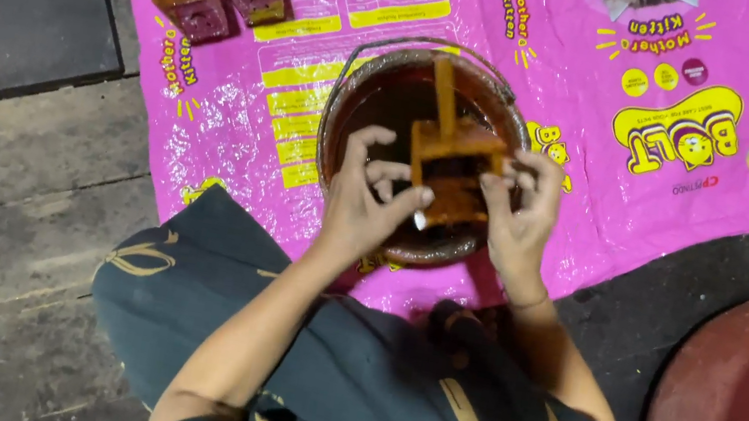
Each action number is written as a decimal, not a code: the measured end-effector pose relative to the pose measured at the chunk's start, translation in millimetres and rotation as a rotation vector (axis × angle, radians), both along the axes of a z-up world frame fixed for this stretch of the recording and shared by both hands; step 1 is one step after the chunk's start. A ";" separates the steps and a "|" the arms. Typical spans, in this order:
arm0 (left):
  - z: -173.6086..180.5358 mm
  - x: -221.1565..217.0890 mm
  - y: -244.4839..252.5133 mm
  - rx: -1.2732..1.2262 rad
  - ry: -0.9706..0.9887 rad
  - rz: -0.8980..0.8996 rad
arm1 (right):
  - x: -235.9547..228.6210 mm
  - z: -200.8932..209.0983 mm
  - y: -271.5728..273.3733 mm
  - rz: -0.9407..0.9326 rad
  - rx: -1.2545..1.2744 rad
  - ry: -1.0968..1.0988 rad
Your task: Manually staining small wooden box components by dipping them into a bowl of stain and arranging them on a protective mat.
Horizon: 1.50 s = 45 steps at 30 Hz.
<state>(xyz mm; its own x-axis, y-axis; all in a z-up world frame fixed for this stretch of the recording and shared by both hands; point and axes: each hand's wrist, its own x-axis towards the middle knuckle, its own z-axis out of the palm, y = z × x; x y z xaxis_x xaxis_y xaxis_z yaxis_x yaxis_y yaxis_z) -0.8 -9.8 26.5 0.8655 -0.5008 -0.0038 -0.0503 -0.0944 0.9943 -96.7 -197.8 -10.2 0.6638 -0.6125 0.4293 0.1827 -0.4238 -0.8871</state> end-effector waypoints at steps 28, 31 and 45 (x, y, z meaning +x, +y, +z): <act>-4.1 -10.8 1.0 -0.220 -0.276 0.009 | -20.8 14.3 2.3 -0.082 -0.130 -0.042; 0.6 0.7 -4.2 -0.080 -0.110 0.071 | 1.2 24.1 0.4 0.056 0.104 0.094; -120.1 89.0 139.4 0.279 -0.283 0.549 | 198.4 108.1 -63.0 0.355 0.174 0.403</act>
<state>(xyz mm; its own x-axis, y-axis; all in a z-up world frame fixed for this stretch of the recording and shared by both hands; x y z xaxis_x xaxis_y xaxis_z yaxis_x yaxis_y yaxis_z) 88.2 129.6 -93.6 0.9809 -0.0018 0.1946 -0.1763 -0.4316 0.8847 101.8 -260.8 97.9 0.9326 -0.3608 0.0112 -0.0808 -0.2389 -0.9677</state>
